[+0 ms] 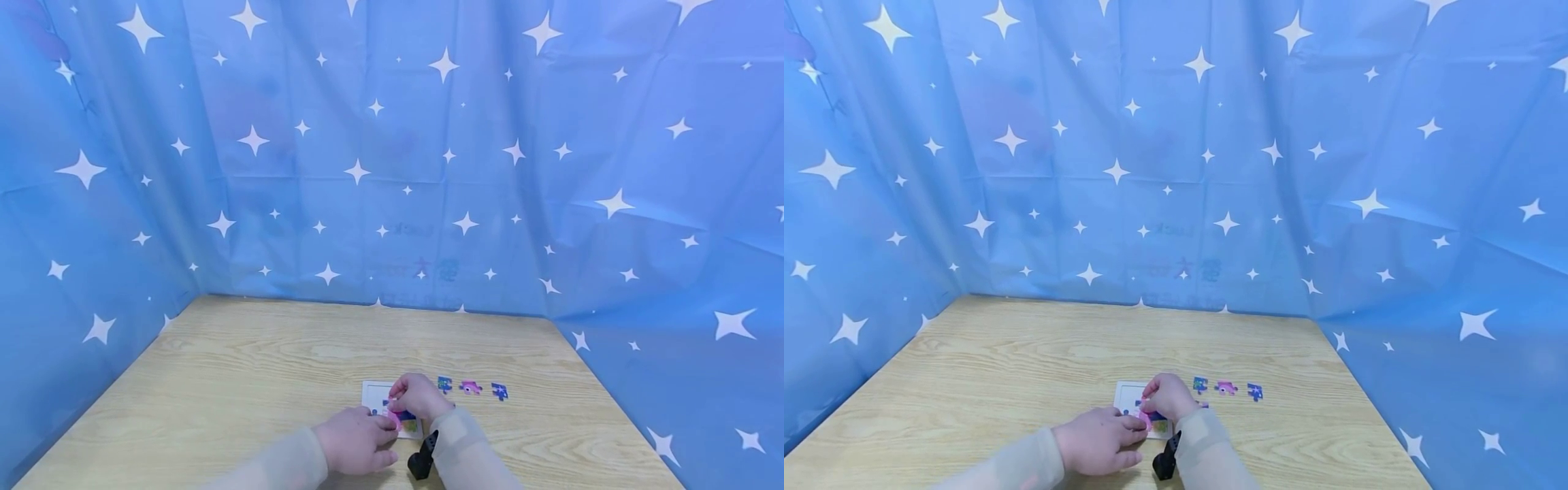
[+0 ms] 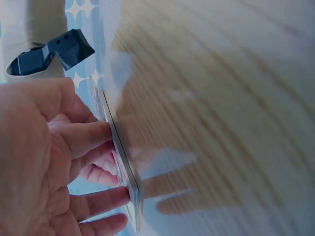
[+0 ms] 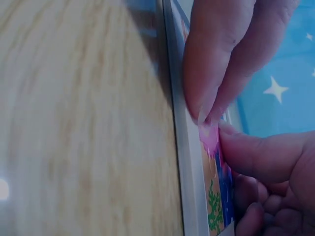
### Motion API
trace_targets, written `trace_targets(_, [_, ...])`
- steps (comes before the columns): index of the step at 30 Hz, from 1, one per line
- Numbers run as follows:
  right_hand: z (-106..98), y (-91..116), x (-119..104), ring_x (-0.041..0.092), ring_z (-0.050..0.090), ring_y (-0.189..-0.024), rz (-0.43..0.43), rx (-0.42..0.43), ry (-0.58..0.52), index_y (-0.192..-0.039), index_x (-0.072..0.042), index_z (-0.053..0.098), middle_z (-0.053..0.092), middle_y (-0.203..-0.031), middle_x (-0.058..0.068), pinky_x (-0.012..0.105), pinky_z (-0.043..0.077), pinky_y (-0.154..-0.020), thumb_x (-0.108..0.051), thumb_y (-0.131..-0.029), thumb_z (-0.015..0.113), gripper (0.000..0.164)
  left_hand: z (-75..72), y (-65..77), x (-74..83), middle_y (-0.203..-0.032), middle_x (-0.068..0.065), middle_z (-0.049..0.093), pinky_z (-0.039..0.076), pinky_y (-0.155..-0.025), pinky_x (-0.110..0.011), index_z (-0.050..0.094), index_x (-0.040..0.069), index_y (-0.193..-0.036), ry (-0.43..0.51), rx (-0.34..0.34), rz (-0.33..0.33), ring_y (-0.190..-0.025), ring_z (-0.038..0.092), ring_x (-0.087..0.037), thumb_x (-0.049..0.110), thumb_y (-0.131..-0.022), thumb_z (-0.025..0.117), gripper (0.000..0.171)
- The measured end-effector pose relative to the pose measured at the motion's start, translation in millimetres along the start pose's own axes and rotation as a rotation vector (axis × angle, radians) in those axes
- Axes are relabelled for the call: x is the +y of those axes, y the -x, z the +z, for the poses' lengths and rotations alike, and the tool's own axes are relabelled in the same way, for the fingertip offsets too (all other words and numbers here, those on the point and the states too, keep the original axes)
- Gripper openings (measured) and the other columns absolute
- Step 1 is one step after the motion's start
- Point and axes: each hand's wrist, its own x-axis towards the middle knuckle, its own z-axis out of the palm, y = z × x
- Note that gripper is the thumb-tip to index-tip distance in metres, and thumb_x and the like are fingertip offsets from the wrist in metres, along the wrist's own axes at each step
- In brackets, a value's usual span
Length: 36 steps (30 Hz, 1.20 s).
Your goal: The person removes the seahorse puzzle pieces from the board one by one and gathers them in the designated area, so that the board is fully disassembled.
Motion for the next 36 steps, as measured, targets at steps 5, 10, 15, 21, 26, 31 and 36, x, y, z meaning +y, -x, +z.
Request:
trace_targets(5, [0.8,-0.6,0.5,0.019,0.053,-0.072,-0.014,-0.007,-0.016,-0.087,-0.005,0.063,0.057,-0.078,0.005,0.031,0.042,-0.066,-0.001,-0.079,0.074,0.014,-1.5,-0.9,2.0,-0.134,0.009,0.056,0.044,-0.094,-0.028,0.062,0.019,-0.13,-0.011,0.019,0.01,-0.116,0.056,-0.013,0.05,-0.098,0.043,0.049])
trace_targets(10, [0.7,0.3,-1.0,0.019,0.052,-0.073,-0.007,-0.018,-0.018,-0.088,-0.005,0.062,0.057,-0.079,0.005,0.031,0.042,-0.067,0.0,-0.08,0.073,0.014,-1.6,-1.5,2.4,-0.134,0.009,0.056,0.044,-0.094,-0.028,0.062,0.019,-0.13,0.024,-0.001,-0.007,-0.115,0.056,-0.016,0.051,-0.098,0.043,0.05])
trace_targets(15, [0.0,0.8,-2.0,0.019,0.051,-0.074,-0.014,-0.028,-0.019,-0.089,-0.005,0.061,0.056,-0.08,0.005,0.031,0.041,-0.068,0.0,-0.081,0.073,0.015,-0.8,-2.4,2.2,-0.132,0.01,0.057,0.044,-0.095,-0.029,0.064,0.019,-0.129,0.034,0.0,-0.011,-0.114,0.056,-0.016,0.051,-0.098,0.044,0.049])
trace_targets(21, [-1.5,0.9,-2.4,0.02,0.052,-0.075,-0.023,-0.043,-0.052,-0.091,-0.004,0.059,0.056,-0.082,0.006,0.031,0.042,-0.068,0.002,-0.081,0.072,0.017,0.1,-3.6,0.8,-0.13,0.01,0.058,0.043,-0.097,-0.029,0.065,0.018,-0.127,0.031,0.008,-0.003,-0.116,0.056,-0.014,0.05,-0.098,0.044,0.048])
trace_targets(26, [-3.2,-0.7,-1.0,0.02,0.052,-0.075,-0.038,-0.054,-0.052,-0.092,-0.005,0.059,0.056,-0.082,0.006,0.031,0.044,-0.068,0.001,-0.081,0.072,0.018,0.7,-3.4,0.4,-0.128,0.01,0.06,0.044,-0.095,-0.027,0.067,0.018,-0.125,0.015,0.029,0.009,-0.114,0.057,-0.012,0.049,-0.098,0.045,0.047])
trace_targets(31, [-4.4,-1.1,-0.4,0.019,0.053,-0.075,-0.047,-0.053,-0.057,-0.093,-0.005,0.061,0.056,-0.083,0.005,0.031,0.044,-0.069,0.001,-0.081,0.073,0.018,0.0,-3.8,0.5,-0.128,0.011,0.059,0.043,-0.097,-0.028,0.067,0.018,-0.125,0.036,0.017,-0.006,-0.116,0.056,-0.012,0.049,-0.097,0.046,0.046])
trace_targets(36, [-4.4,-2.1,1.4,0.018,0.052,-0.073,-0.073,-0.038,-0.064,-0.09,-0.005,0.063,0.056,-0.08,0.004,0.03,0.042,-0.066,-0.001,-0.082,0.071,0.012,-0.1,-3.8,0.5,-0.129,0.011,0.059,0.043,-0.097,-0.028,0.066,0.019,-0.126,0.044,0.003,-0.019,-0.116,0.055,-0.014,0.049,-0.097,0.045,0.047])
